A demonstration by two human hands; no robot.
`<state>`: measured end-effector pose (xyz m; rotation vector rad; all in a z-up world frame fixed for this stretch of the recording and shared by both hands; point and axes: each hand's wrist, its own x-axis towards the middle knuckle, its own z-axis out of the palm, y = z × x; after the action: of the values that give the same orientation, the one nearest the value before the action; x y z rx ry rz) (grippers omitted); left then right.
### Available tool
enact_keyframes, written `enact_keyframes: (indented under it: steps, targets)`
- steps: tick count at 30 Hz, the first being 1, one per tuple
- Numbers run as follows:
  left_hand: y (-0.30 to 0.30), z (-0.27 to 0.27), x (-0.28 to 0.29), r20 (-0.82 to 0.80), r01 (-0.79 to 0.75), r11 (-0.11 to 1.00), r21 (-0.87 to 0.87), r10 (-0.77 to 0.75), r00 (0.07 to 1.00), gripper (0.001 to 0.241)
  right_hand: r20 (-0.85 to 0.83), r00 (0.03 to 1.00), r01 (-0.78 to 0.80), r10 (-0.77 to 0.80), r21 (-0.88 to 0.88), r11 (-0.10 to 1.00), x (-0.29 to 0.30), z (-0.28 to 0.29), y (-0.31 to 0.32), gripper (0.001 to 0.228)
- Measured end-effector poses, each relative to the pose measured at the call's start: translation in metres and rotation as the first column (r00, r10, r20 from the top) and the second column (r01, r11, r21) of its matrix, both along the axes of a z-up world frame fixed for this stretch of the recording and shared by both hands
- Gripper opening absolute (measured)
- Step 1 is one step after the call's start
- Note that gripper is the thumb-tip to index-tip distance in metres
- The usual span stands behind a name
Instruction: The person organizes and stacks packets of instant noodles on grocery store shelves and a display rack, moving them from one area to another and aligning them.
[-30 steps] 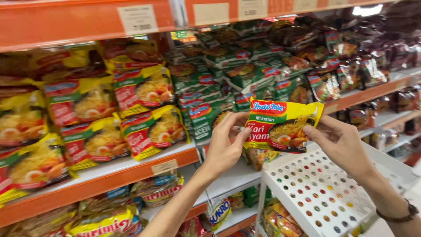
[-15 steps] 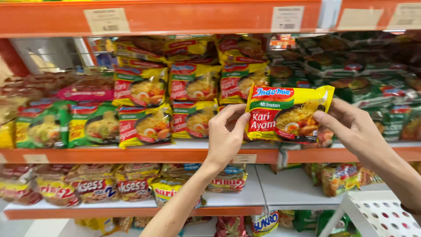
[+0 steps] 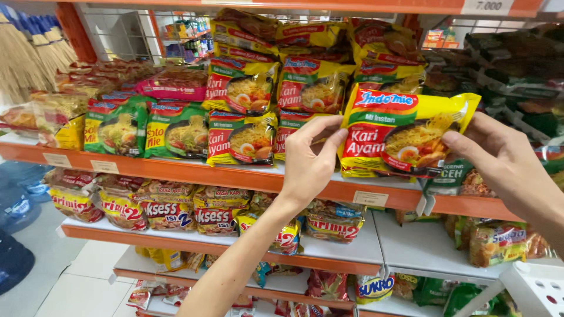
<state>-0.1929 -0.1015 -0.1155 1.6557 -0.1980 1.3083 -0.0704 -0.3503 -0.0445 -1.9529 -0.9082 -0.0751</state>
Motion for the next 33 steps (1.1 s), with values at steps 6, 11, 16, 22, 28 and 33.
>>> enact_keyframes:
  steps: [6, 11, 16, 22, 28, 33]
  targets:
    - [-0.01, 0.009, 0.01, -0.024, -0.009, 0.999, 0.042, 0.01, 1.0, 0.017, 0.021, 0.997, -0.077, 0.075, 0.069, 0.995, -0.003, 0.006, -0.018, 0.039]
    - [-0.021, 0.009, 0.018, -0.066, 0.051, 0.998, 0.043, -0.048, 0.997, 0.022, 0.035, 0.998, -0.056, 0.055, 0.048, 0.997, 0.008, 0.003, -0.033, 0.046]
    - [-0.024, 0.003, 0.021, -0.047, 0.034, 0.999, 0.041, -0.032, 0.998, 0.018, 0.045, 0.995, -0.092, 0.089, 0.076, 0.993, 0.027, -0.012, -0.04, 0.044]
    - [0.0, -0.001, 0.002, -0.032, 0.0, 1.0, 0.026, 0.0, 0.999, 0.02, 0.111, 0.988, -0.108, 0.103, 0.04, 0.993, 0.016, -0.014, -0.011, 0.039]
    - [0.043, 0.007, -0.027, 0.012, -0.09, 0.995, 0.051, 0.089, 0.996, 0.016, 0.097, 0.964, -0.253, 0.246, 0.064, 0.965, -0.001, 0.002, 0.049, 0.041]
    - [0.093, 0.018, -0.053, 0.044, -0.236, 0.969, 0.076, 0.233, 0.971, 0.015, 0.145, 0.937, -0.322, 0.317, 0.007, 0.947, -0.026, 0.022, 0.109, 0.045]
